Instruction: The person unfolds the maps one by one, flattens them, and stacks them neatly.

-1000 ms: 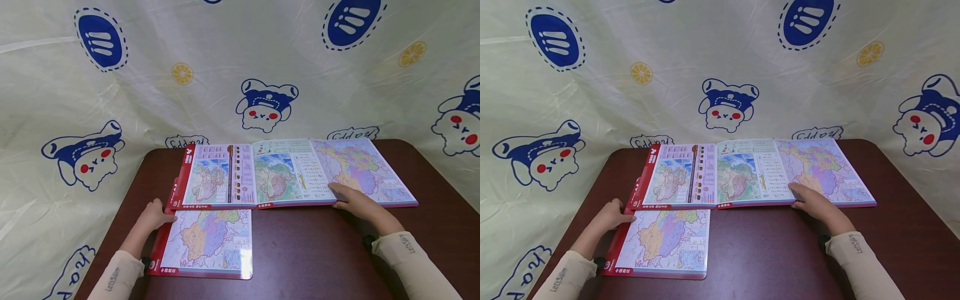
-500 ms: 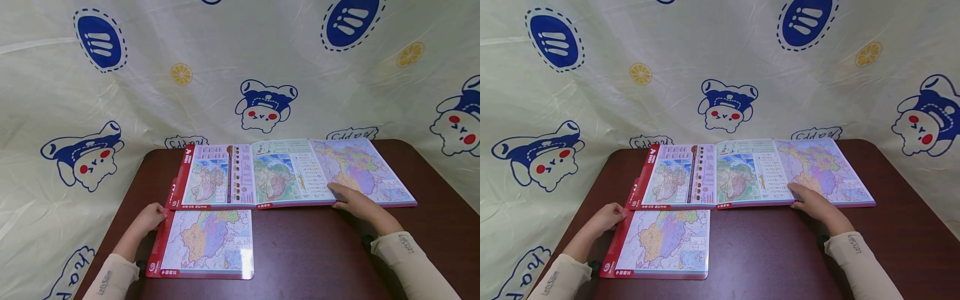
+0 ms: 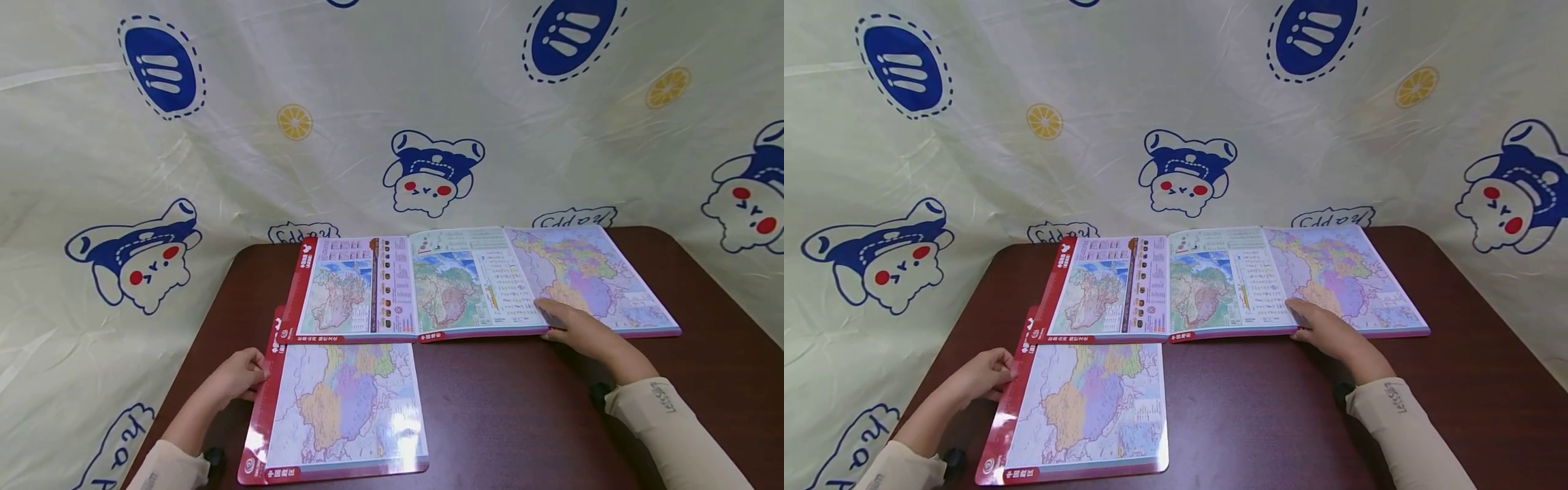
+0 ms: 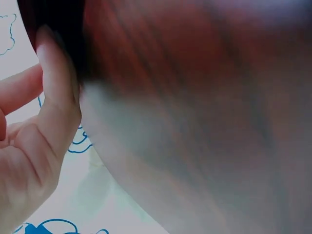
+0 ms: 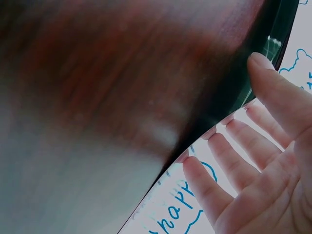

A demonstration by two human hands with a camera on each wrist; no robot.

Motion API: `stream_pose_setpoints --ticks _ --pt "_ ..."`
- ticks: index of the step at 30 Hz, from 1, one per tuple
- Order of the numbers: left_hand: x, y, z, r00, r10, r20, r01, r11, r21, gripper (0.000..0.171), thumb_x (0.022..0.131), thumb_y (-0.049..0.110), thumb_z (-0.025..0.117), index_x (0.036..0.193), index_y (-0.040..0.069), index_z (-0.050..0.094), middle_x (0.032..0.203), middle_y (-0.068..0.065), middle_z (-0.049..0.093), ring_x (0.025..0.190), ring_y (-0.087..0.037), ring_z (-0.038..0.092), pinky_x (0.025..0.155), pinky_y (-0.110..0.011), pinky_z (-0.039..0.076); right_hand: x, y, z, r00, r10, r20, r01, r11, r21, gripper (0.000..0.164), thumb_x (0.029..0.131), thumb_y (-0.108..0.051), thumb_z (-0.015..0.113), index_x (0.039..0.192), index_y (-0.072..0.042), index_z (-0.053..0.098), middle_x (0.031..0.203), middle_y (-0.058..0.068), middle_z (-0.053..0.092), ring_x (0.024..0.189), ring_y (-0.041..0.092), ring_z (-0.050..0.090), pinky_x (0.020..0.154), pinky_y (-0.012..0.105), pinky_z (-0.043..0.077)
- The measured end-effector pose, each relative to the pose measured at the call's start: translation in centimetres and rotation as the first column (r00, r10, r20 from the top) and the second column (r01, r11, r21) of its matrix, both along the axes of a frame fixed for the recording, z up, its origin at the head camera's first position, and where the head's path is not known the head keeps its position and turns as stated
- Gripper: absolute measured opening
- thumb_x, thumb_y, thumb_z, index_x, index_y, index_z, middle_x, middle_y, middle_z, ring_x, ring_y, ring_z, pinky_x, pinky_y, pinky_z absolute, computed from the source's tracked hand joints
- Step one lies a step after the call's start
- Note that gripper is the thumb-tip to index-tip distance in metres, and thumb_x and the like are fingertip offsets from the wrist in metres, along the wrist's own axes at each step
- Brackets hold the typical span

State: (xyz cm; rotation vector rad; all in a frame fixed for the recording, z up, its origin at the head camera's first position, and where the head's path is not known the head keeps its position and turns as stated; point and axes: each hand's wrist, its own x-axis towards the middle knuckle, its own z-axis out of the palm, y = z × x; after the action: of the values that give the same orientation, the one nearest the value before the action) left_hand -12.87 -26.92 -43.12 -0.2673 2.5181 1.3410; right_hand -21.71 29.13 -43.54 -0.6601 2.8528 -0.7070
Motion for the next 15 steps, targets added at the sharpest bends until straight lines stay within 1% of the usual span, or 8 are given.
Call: stream_pose_setpoints --ticks 3,7,11,15 --pt "0.9 0.1 0.2 0.999 -0.018 0.029 0.017 1.0 0.012 0.016 0.085 0.003 0.058 0.089 -0.004 0.044 0.078 -0.013 0.056 0.063 -0.023 0.061 0.058 -0.038 0.053 0.0 0.0 0.1 1.0 -0.001 0.005 0.001 1.0 -0.002 0.061 0.079 -0.008 0.066 0.128 0.012 0.037 0.128 0.035 0.036 0.118 0.049 0.03 0.093 0.058 0.025" --pt "2.0 0.0 0.4 0.993 -0.085 0.082 0.08 0.995 0.061 0.018 0.085 0.003 0.058 0.089 -0.005 0.042 0.075 -0.013 0.056 0.063 -0.025 0.062 0.056 -0.038 0.053 0.1 0.0 0.0 1.0 -0.002 0.003 0.002 1.0 0.001 0.06 0.079 -0.007 0.066 0.128 0.012 0.037 0.127 0.035 0.036 0.118 0.049 0.031 0.093 0.058 0.026" --pt "2.8 -0.2 0.4 0.977 -0.154 0.144 0.14 0.985 0.1 0.02 0.086 0.005 0.058 0.09 -0.005 0.041 0.074 -0.013 0.057 0.062 -0.025 0.062 0.055 -0.036 0.053 0.1 0.1 -0.1 1.0 -0.003 -0.001 0.003 1.0 0.003 0.06 0.079 -0.007 0.066 0.128 0.013 0.036 0.128 0.035 0.036 0.118 0.049 0.031 0.093 0.059 0.026" --pt "3.3 -0.6 0.2 0.96 -0.215 0.181 0.19 0.971 0.147 0.02 0.086 0.006 0.058 0.089 -0.005 0.041 0.073 -0.012 0.057 0.061 -0.023 0.062 0.054 -0.034 0.053 0.0 0.1 -0.1 1.0 -0.01 0.003 0.01 1.0 0.003 0.061 0.079 -0.008 0.066 0.129 0.012 0.036 0.128 0.034 0.036 0.119 0.049 0.03 0.094 0.059 0.025"
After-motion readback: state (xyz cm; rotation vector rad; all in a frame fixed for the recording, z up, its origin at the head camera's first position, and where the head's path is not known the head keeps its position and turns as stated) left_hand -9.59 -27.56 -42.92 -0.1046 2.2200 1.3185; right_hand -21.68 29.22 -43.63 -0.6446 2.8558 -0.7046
